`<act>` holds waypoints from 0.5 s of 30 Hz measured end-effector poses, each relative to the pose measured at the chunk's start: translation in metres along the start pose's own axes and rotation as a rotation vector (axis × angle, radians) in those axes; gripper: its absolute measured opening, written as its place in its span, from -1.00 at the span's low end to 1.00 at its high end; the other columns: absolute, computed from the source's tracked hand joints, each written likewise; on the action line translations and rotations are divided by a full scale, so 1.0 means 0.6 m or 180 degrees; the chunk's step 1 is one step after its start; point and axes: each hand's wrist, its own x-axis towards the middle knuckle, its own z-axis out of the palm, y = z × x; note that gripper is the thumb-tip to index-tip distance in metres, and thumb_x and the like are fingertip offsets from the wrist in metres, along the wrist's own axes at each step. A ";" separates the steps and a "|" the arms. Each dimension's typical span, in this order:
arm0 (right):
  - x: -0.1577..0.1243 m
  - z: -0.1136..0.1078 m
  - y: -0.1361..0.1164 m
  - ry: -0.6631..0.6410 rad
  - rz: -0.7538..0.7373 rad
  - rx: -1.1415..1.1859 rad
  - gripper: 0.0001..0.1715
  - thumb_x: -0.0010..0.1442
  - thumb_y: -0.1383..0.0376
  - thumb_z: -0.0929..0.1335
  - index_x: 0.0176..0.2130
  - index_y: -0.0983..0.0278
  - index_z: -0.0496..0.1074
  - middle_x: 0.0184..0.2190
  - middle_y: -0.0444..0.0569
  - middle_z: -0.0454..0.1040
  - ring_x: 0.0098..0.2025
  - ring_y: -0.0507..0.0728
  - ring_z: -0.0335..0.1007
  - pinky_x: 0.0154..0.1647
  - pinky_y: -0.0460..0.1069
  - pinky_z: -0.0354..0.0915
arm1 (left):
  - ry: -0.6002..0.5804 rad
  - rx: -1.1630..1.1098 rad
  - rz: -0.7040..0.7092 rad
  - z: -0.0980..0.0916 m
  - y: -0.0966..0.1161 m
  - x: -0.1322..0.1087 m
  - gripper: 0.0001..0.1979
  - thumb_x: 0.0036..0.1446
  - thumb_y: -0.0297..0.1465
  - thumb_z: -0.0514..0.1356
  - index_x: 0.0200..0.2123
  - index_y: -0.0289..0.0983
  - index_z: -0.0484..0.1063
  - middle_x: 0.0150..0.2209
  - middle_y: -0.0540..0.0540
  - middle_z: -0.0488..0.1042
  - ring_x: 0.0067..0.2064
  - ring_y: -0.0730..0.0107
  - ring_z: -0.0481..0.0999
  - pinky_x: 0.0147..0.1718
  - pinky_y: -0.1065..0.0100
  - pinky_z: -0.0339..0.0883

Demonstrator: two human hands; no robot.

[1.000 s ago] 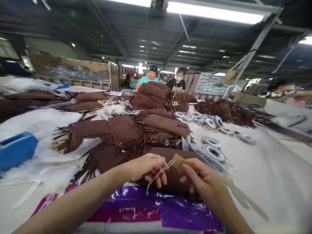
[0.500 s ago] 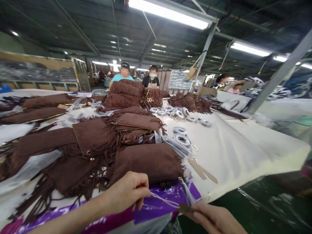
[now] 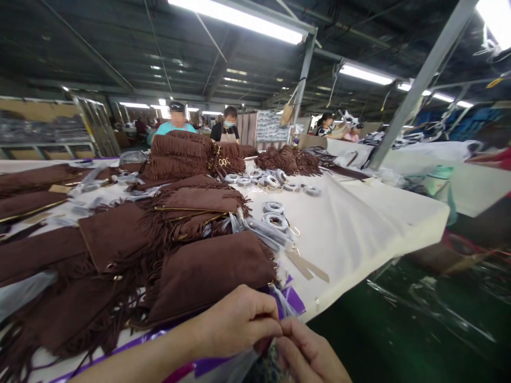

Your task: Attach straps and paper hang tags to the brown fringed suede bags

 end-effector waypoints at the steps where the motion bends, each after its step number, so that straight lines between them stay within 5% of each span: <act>1: -0.002 -0.012 -0.001 0.0089 -0.0095 -0.0276 -0.54 0.36 0.01 0.21 -0.41 0.23 0.39 -0.55 -0.17 0.35 -0.48 0.04 0.28 -0.43 -0.12 0.19 | -0.0050 -0.0167 0.0030 -0.003 -0.001 0.006 -0.83 0.13 -0.49 0.13 -0.51 -0.29 0.39 -0.58 0.10 0.36 -0.53 0.53 0.33 -0.51 0.53 0.13; 5: -0.004 -0.038 0.006 0.0471 -0.0163 -0.0654 -0.62 0.34 0.07 0.25 -0.36 0.21 0.45 -0.54 -0.19 0.35 -0.48 0.04 0.26 -0.43 -0.13 0.18 | -0.0094 -0.0017 0.0221 -0.010 -0.006 0.023 -0.82 0.18 -0.46 0.12 -0.48 -0.29 0.39 -0.55 0.09 0.36 -0.49 0.53 0.29 -0.48 0.52 0.14; 11: 0.032 -0.082 0.043 0.1271 0.0112 -0.0096 -0.58 0.23 -0.03 0.34 -0.34 0.26 0.50 -0.53 -0.15 0.39 -0.48 0.08 0.29 -0.48 -0.10 0.25 | 0.1090 0.2073 0.0471 -0.008 -0.022 0.087 -0.84 0.23 -0.34 0.13 -0.32 -0.28 0.45 -0.27 -0.12 0.46 -0.19 0.22 0.38 -0.19 0.28 0.23; 15: 0.067 -0.102 0.061 0.1923 0.0038 0.0291 -0.55 0.09 -0.05 0.43 -0.26 0.27 0.55 -0.46 -0.10 0.49 -0.44 0.13 0.37 -0.45 -0.06 0.34 | 0.1279 0.2677 0.0404 0.009 -0.043 0.137 -0.84 0.08 -0.30 0.26 -0.33 -0.28 0.44 -0.22 -0.16 0.43 -0.16 0.14 0.35 -0.21 0.21 0.26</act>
